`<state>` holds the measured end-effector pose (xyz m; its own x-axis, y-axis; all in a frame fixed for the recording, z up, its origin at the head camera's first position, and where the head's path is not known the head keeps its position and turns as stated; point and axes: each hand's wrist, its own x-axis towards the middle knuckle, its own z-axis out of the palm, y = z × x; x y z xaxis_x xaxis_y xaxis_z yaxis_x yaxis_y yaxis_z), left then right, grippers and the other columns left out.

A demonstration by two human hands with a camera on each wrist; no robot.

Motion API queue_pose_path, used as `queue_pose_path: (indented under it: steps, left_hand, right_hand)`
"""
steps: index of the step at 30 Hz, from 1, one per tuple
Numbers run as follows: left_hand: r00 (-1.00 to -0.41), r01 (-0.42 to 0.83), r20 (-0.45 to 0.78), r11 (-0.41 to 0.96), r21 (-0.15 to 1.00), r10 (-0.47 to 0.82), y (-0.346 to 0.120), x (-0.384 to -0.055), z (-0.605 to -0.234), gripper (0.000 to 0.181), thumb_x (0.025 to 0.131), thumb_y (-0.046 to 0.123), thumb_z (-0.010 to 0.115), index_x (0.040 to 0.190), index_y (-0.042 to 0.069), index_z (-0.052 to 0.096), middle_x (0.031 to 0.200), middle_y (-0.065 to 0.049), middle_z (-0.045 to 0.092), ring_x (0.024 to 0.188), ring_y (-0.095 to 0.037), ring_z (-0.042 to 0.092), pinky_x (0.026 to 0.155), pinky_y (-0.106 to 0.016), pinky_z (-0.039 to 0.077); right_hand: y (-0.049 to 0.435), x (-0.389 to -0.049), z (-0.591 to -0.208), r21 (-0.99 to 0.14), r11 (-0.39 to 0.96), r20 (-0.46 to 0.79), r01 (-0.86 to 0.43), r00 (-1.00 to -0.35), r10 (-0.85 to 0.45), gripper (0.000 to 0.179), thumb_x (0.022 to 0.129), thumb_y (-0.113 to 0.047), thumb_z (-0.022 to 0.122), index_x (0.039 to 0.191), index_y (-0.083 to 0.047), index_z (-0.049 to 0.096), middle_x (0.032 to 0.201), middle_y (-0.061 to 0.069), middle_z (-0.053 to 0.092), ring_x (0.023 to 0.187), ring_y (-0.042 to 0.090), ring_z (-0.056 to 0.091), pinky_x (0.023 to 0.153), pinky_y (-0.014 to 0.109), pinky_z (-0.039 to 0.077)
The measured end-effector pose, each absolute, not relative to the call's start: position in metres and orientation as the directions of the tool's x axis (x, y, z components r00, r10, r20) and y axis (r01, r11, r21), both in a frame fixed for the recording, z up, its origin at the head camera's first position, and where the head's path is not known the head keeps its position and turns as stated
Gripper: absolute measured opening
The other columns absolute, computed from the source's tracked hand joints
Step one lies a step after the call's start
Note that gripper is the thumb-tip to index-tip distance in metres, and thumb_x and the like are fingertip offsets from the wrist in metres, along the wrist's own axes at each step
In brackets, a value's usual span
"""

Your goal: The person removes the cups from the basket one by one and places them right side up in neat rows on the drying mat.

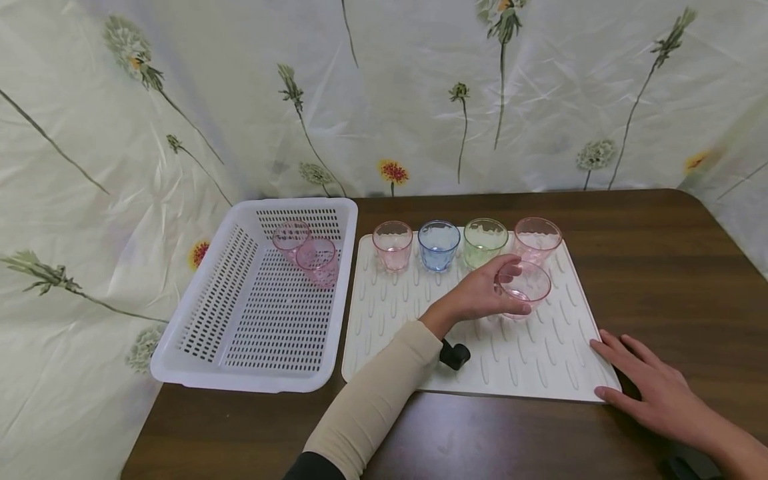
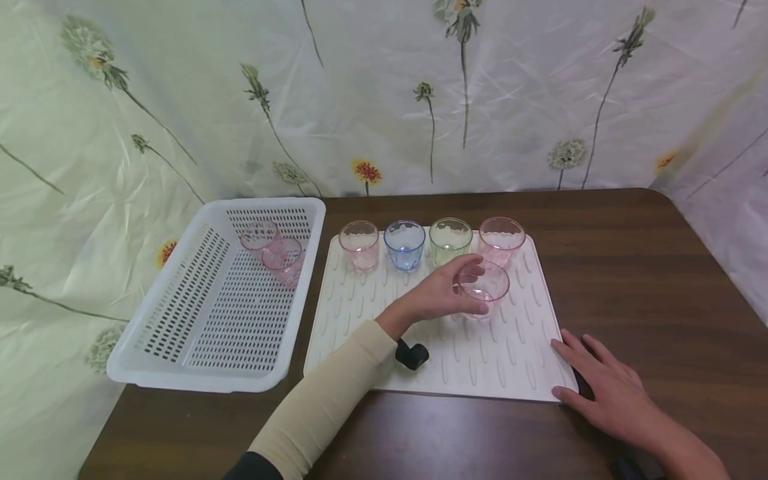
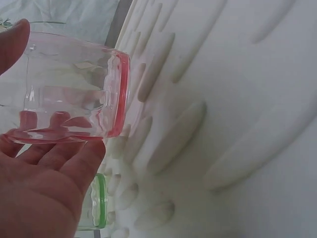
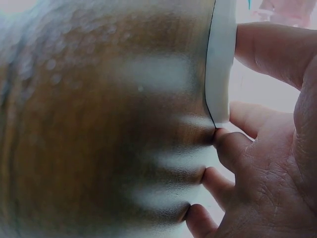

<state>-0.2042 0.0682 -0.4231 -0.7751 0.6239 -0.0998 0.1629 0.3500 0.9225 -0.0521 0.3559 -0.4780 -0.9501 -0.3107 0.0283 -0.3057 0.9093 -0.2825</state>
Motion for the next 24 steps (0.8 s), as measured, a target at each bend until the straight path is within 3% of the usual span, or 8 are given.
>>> queue_pose_path:
  steps: [10, 24]
  left_hand:
    - [-0.780, 0.181, -0.083, 0.351, 0.919, 0.620, 0.0711, -0.2046, -0.4280, 0.081, 0.079, 0.023, 0.083, 0.148, 0.023, 0.040, 0.148, 0.002, 0.054, 0.137, -0.007, 0.050, 0.108, -0.021, 0.043]
    - [-0.778, 0.195, -0.084, 0.366, 0.910, 0.622, 0.0701, -0.2032, -0.4331, 0.082, 0.079, 0.025, 0.083, 0.148, 0.022, 0.039, 0.147, -0.001, 0.055, 0.134, -0.009, 0.053, 0.104, -0.019, 0.044]
  right_hand:
    - [0.3555, -0.0525, -0.4781, -0.267, 0.912, 0.035, -0.311, -0.949, -0.314, 0.082, 0.086, -0.033, 0.075, 0.155, -0.019, 0.034, 0.166, 0.010, 0.024, 0.151, 0.038, 0.016, 0.078, 0.075, 0.038]
    - [0.3583, -0.0543, -0.4809, -0.290, 0.907, 0.029, -0.307, -0.950, -0.312, 0.081, 0.086, -0.034, 0.075, 0.155, -0.019, 0.034, 0.166, 0.011, 0.023, 0.151, 0.041, 0.015, 0.079, 0.074, 0.035]
